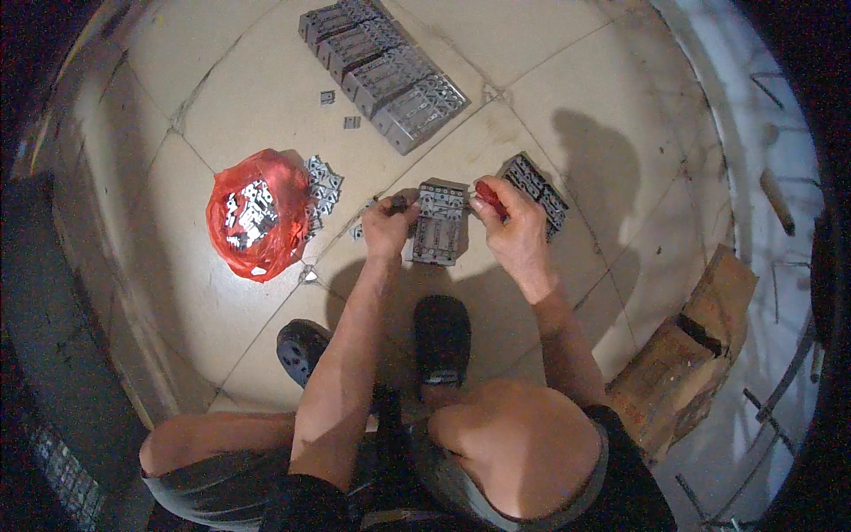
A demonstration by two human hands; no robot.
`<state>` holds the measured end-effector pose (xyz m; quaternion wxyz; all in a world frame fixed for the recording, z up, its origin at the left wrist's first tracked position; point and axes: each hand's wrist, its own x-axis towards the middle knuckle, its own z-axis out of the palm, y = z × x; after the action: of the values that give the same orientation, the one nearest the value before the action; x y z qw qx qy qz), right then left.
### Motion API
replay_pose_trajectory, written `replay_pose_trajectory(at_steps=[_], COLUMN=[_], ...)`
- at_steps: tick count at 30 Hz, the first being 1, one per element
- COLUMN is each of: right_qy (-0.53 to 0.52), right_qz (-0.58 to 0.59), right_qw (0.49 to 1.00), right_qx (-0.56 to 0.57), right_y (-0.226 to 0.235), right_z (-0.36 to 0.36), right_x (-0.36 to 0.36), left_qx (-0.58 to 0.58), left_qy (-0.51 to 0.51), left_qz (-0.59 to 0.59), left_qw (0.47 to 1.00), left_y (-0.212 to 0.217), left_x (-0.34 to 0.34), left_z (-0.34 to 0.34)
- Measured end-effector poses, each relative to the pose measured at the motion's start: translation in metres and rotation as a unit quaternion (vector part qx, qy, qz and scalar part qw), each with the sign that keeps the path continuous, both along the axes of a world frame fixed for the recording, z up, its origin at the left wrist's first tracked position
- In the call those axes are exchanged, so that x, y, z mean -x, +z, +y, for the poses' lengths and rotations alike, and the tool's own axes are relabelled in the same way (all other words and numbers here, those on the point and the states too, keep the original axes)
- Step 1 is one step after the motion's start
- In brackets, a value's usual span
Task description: The person sits on the floor and uses a red-handled tool to insert small components into grey electronic modules. They pick components from a red bag and the floor, place them into the modules, and stack the completed units.
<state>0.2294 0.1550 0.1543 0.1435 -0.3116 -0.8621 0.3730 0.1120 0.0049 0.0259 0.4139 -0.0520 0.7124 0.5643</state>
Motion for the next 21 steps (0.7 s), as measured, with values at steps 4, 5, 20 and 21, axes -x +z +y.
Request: replay_pose_trajectory(at_steps=[4,5,20,21], right_qy=[-0.001,-0.003,0.234,0.252], right_qz=[0.019,0.026,0.017,0.02], right_qw=[1.0,0.999,0.964,0.958], right_qx=[0.016,0.019,-0.124,-0.135], right_y=[-0.004,-0.004,0.008,0.01], right_z=[-0.004,-0.005,-0.005,-0.005], right_x=[0.002,0.002,0.016,0.018], left_qx=[-0.01,0.0,0.038,0.058], left_qy=[-0.026,-0.033,-0.054,-0.083], left_qz=[-0.025,-0.017,-0.016,-0.006], left_qw=[0.999,0.999,0.998,0.995], left_y=[-0.002,-0.002,-0.015,-0.017], left_x=[0.008,0.009,0.013,0.016], left_z=[0.004,0.005,0.006,0.006])
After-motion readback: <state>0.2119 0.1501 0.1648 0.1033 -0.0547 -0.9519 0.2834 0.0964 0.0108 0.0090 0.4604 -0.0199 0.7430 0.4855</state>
